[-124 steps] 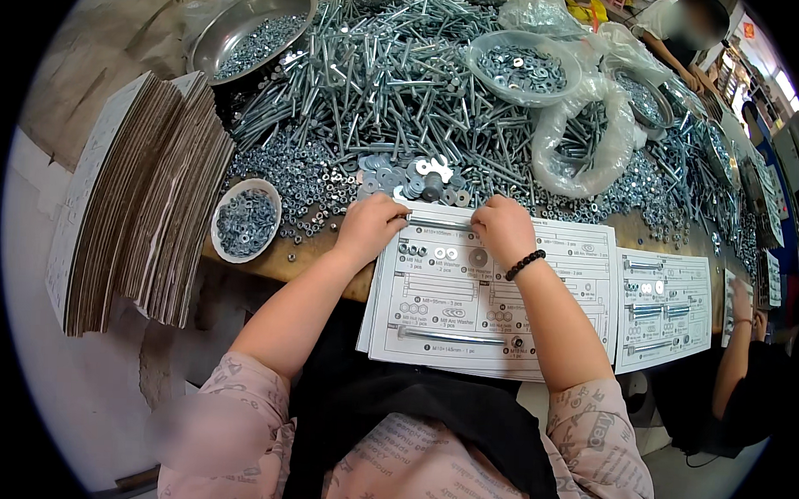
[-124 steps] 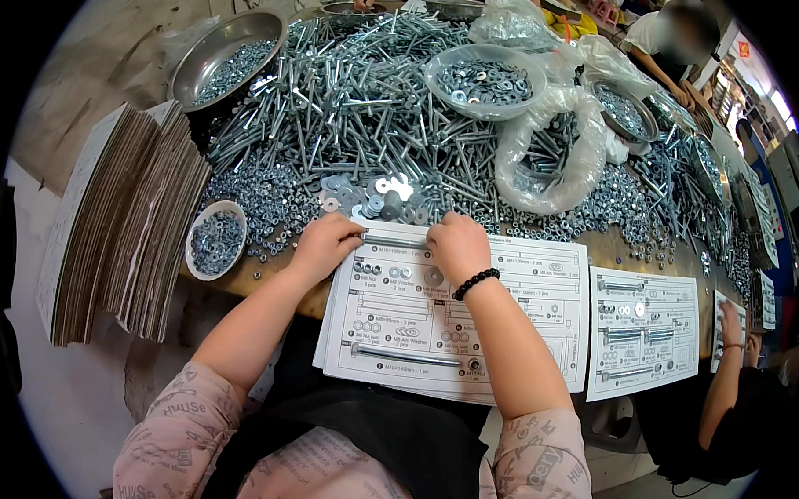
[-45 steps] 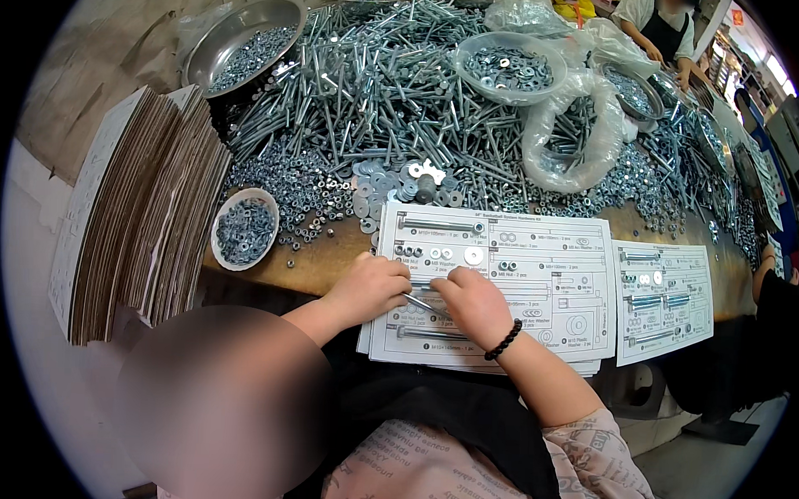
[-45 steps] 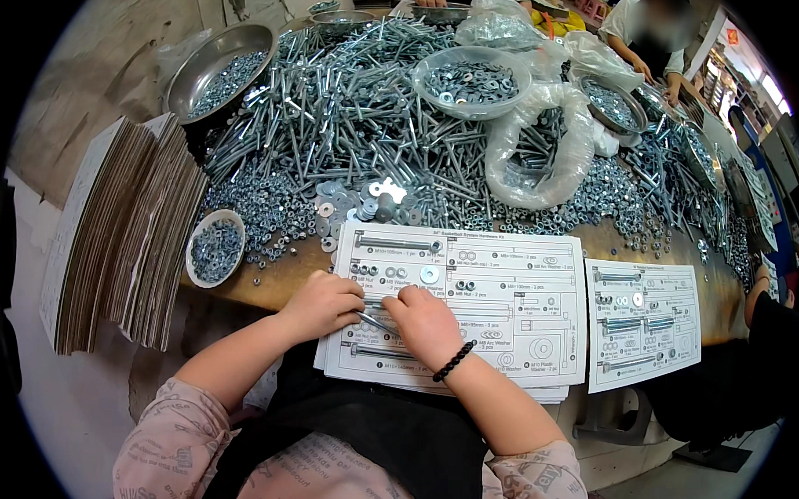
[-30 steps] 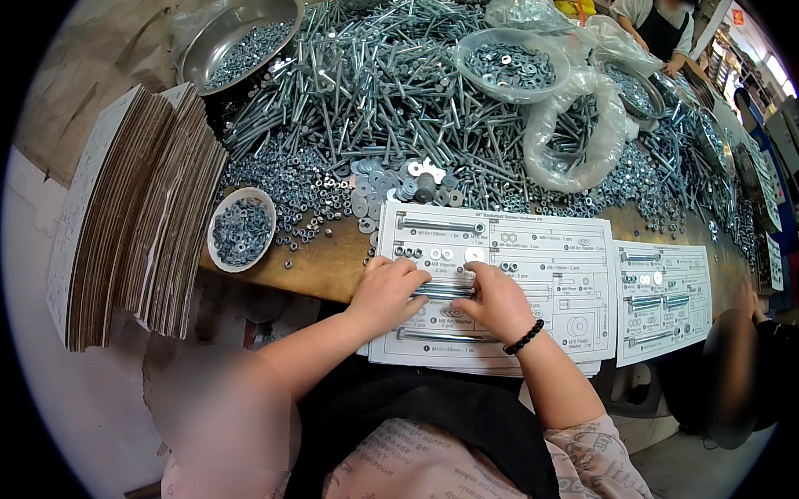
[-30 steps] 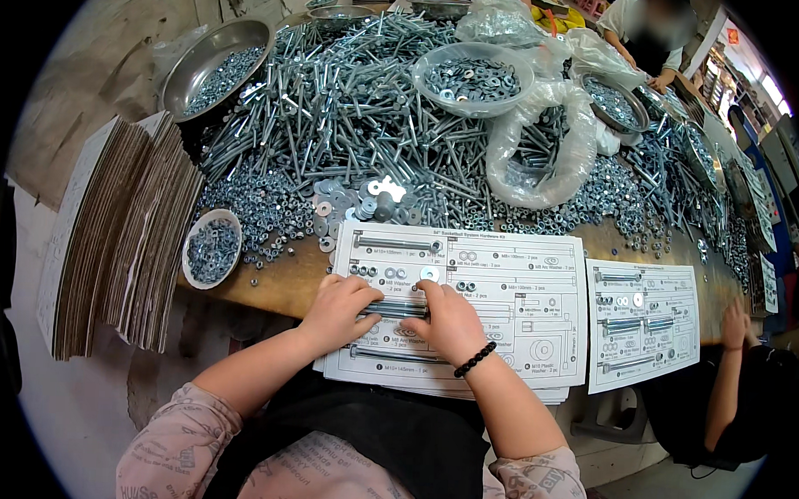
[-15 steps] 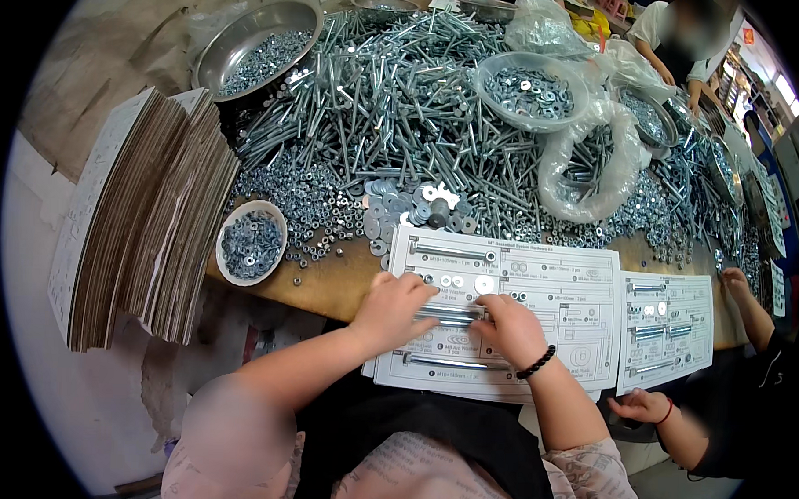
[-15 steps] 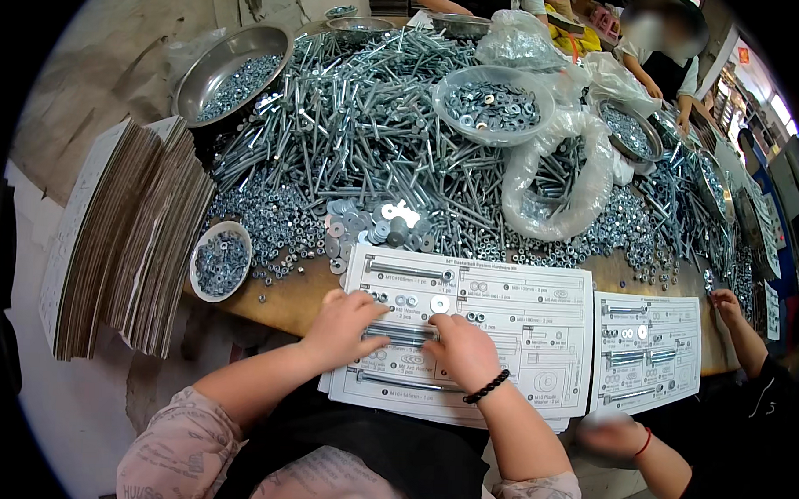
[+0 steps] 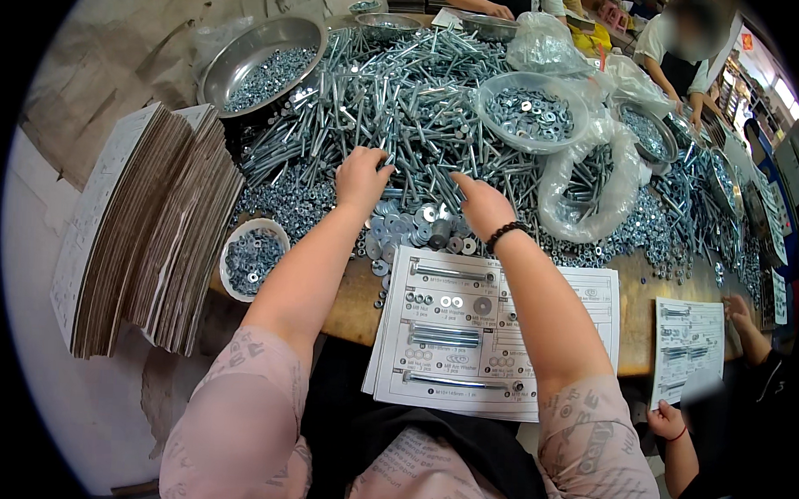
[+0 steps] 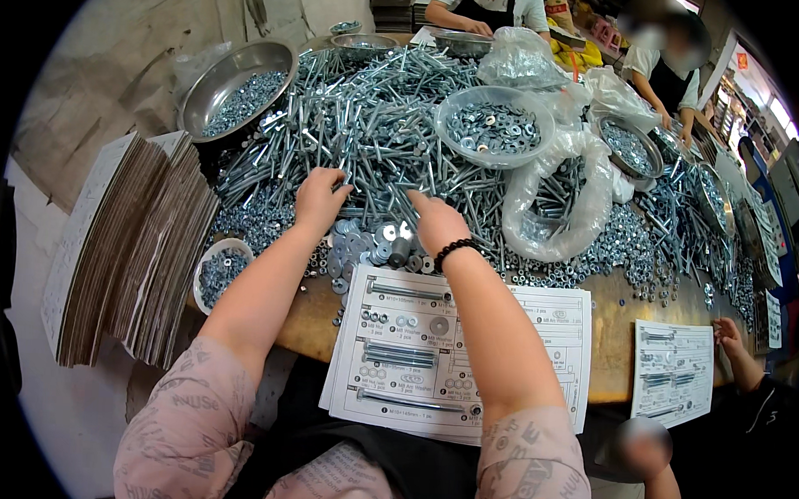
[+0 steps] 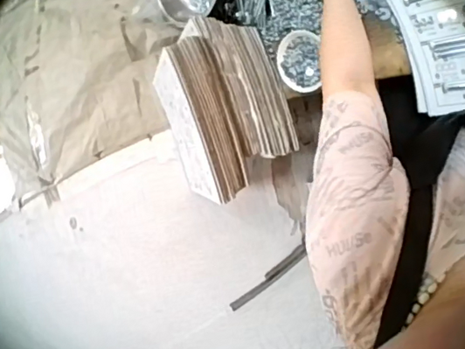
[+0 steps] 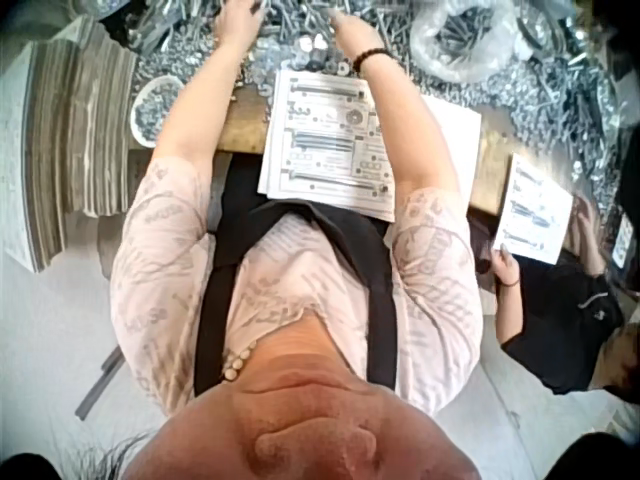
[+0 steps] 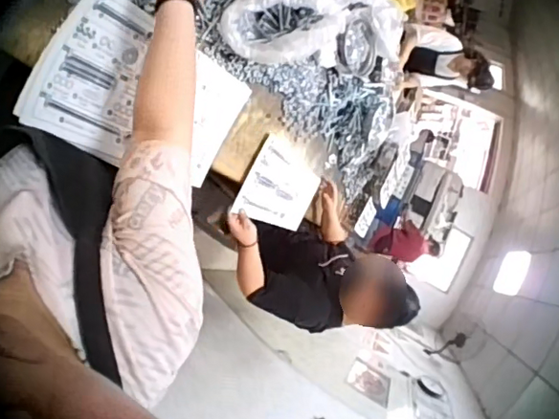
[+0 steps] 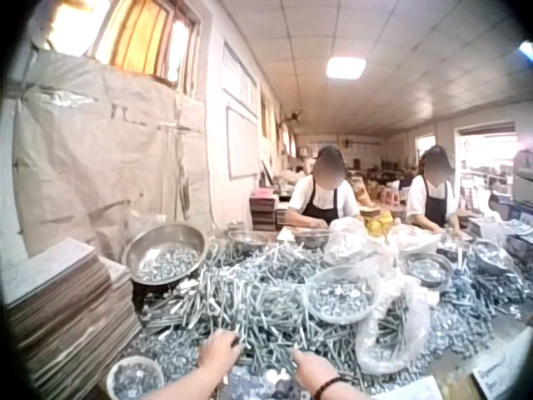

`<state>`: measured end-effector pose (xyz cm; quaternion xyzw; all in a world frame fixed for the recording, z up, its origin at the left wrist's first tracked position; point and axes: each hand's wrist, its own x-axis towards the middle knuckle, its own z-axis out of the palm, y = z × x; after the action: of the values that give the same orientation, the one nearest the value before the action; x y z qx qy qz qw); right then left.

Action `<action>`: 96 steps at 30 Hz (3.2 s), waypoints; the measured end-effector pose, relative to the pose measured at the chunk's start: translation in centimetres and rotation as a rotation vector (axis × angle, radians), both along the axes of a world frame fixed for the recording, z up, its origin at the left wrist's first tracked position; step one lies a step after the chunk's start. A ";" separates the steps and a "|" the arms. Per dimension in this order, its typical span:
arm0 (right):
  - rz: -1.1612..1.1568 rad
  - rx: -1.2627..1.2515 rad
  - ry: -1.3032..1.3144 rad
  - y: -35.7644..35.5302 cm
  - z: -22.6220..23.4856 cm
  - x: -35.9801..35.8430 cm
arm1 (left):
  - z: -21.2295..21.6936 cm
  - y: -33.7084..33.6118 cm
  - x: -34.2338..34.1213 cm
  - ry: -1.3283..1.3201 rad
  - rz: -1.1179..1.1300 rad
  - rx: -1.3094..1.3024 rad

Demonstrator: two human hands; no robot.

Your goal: The person sorts metal fasteners including bolts, nuts, and washers from a large pile on a table and places them onto printed instruction sheets. The person repeatedly picks up items and arranges them on the sheets while other workers are visible in the background.

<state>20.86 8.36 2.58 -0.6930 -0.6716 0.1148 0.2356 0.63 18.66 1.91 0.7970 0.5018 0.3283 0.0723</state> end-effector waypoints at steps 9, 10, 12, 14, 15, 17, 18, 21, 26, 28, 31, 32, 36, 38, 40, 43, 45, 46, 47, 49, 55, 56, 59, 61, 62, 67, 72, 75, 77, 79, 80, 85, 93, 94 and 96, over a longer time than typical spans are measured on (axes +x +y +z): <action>-0.017 0.223 -0.067 -0.2 0.6 -0.5 | 2.2 -1.5 1.4 -0.116 -0.015 -0.097; -0.027 0.303 -0.036 -0.6 0.4 -0.2 | 2.1 -1.2 1.6 -0.029 -0.039 -0.078; -0.007 0.439 0.073 -1.5 1.1 0.1 | 1.7 -0.9 2.2 0.143 -0.089 -0.045; 0.011 0.631 0.213 -2.8 1.7 0.2 | 2.0 -0.6 2.4 0.191 -0.084 -0.108; 0.008 0.618 0.261 -4.0 2.7 0.6 | 2.0 -0.7 2.2 0.159 -0.098 -0.101; -0.071 0.610 0.293 -6.6 3.5 2.1 | 1.1 -0.4 1.6 0.020 -0.114 -0.091; -0.133 0.610 0.343 -8.0 3.3 2.8 | 0.3 -0.5 1.3 -0.089 -0.116 0.036; -0.164 0.468 1.040 -12.0 2.7 5.9 | 1.3 -1.2 0.4 -0.530 -0.087 -0.144; -0.361 0.347 1.081 -18.0 2.2 7.5 | 5.0 -6.5 1.7 -1.327 -0.308 -0.609; -0.394 0.272 1.049 -19.6 1.6 7.6 | 4.2 -8.2 2.1 -1.140 -0.463 -0.627; -0.474 0.169 0.970 -22.0 2.0 7.2 | 5.5 -14.4 5.5 -0.595 -0.510 -0.436; -0.441 0.134 0.844 -22.7 1.2 7.7 | 5.6 -16.3 6.4 -0.218 -0.549 -0.273; -0.320 0.168 0.473 -23.8 -0.7 8.3 | 3.0 -22.0 9.4 0.399 -0.848 -0.237; -0.346 0.166 0.501 -24.4 -0.7 8.2 | 1.6 -24.1 10.8 0.452 -0.936 -0.233; -0.416 0.160 0.678 -24.7 -0.5 7.5 | 0.0 -25.4 12.1 0.462 -0.985 -0.204; -0.385 0.145 0.508 -25.5 -0.5 7.3 | -0.5 -26.0 12.5 0.366 -0.999 -0.162; -0.362 0.168 0.464 -26.1 -0.9 7.0 | -0.5 -25.7 11.9 0.370 -0.993 -0.113; -0.323 0.160 0.405 -26.3 -0.9 6.9 | -0.9 -25.2 11.4 0.402 -0.985 -0.051; -0.280 0.148 0.348 -26.4 -0.8 6.6 | -1.2 -24.9 10.7 0.435 -0.974 0.007; -0.179 0.167 0.194 -26.4 -0.7 5.8 | -0.4 -24.4 9.1 0.448 -0.931 -0.007; -0.008 0.274 -0.127 -25.5 -1.4 4.0 | -0.1 -24.3 8.1 0.366 -0.833 -0.185; -0.015 0.292 -0.151 -25.4 -1.4 4.0 | -0.3 -24.7 8.2 0.317 -0.808 -0.172; -0.318 0.148 -0.114 -26.5 -1.9 6.1 | -1.0 -24.7 8.4 0.291 -0.802 -0.136; -0.411 -0.029 -0.024 -26.7 -1.9 6.5 | -1.3 -24.7 8.4 0.309 -0.794 -0.127; -0.424 -0.100 0.012 -26.8 -1.5 6.3 | -1.4 -24.9 8.4 0.314 -0.780 -0.130; -0.351 -0.151 0.203 -26.0 -0.4 5.0 | -1.7 -25.3 8.7 0.282 -0.748 -0.157; -0.143 -0.165 0.172 -26.0 -0.3 6.4 | -1.6 -25.4 8.6 0.283 -0.741 -0.164; -0.106 -0.113 0.090 -25.9 -1.5 6.9 | -1.8 -25.3 8.8 0.298 -0.739 -0.143; -0.102 -0.148 0.111 -25.7 -1.4 7.1 | -1.9 -25.3 8.9 0.308 -0.743 -0.144; -0.086 -0.221 0.172 -25.4 -0.4 7.4 | -1.9 -25.2 8.8 0.325 -0.741 -0.150; -0.117 -0.247 0.187 -24.9 0.1 7.5 | -1.7 -25.3 8.8 0.339 -0.737 -0.152; -0.197 -0.139 0.143 -21.5 0.4 9.4 | 0.4 -24.9 8.7 0.371 -0.729 -0.130; -0.366 -0.060 -0.190 -14.5 -2.6 12.6 | -0.4 -12.7 12.5 0.250 -0.646 -0.047; -0.380 -0.090 -0.203 -13.7 -2.6 12.6 | -0.6 -11.7 12.7 0.277 -0.648 0.003; -0.418 -0.157 -0.235 -12.5 -3.1 12.9 | -1.2 -10.6 13.4 0.369 -0.666 0.045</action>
<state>33.78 -4.13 -0.50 -0.8417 -0.5253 0.0338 0.1200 14.04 8.01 0.75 0.9635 0.2125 0.1486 0.0660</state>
